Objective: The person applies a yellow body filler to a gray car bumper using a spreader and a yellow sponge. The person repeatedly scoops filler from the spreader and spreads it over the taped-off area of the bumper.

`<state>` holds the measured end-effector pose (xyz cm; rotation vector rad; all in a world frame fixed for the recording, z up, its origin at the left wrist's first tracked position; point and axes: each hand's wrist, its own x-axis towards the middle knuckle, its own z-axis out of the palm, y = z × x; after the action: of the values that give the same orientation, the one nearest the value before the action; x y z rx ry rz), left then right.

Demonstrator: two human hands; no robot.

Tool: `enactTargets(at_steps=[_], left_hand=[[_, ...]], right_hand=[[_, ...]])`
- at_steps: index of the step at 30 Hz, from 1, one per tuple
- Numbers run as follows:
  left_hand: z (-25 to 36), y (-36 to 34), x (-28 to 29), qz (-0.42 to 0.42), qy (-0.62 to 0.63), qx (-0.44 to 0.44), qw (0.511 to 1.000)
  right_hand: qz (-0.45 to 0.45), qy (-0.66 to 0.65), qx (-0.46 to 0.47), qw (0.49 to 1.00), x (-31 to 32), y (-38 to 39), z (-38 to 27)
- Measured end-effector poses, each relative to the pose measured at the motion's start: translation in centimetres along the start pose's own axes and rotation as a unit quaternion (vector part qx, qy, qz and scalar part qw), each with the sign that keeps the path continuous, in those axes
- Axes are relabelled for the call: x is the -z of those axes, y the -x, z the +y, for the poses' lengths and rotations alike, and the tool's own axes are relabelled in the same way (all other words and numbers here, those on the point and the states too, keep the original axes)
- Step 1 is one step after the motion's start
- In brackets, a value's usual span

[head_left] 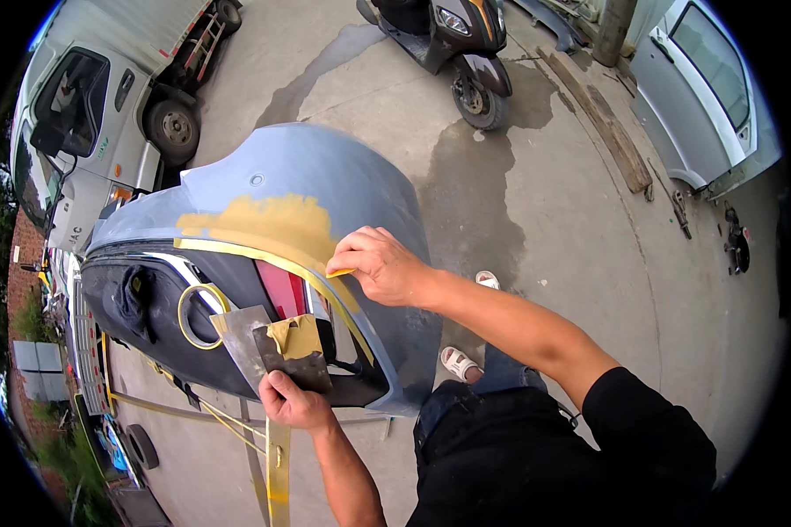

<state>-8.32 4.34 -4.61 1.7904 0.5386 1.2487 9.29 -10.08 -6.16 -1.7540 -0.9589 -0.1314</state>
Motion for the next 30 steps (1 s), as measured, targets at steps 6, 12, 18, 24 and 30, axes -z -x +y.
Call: enactTargets(at_steps=[6, 12, 18, 24, 30], left_hand=[[-0.1, 0.0, -0.1, 0.006, -0.003, 0.000, 1.000], [-0.6, -0.3, 0.3, -0.007, -0.015, -0.020, 1.000], [-1.2, -0.3, 0.6, -0.015, 0.023, 0.015, 1.000], [-0.7, 0.0, 0.0, 0.003, -0.004, -0.015, 1.000], [-0.5, -0.1, 0.2, -0.001, -0.012, -0.025, 1.000]], right_hand=[[-0.005, 0.010, 0.013, 1.000, -1.5, 6.7, -0.2], [0.055, -0.196, -0.210, 0.956, -0.4, 4.2, 0.3], [0.044, -0.233, -0.278, 0.931, -0.8, 0.3, 0.7], [0.093, -0.139, -0.214, 0.962, -2.6, 2.1, -1.6], [0.066, -0.222, -0.252, 0.940, -2.0, 4.5, -1.7]])
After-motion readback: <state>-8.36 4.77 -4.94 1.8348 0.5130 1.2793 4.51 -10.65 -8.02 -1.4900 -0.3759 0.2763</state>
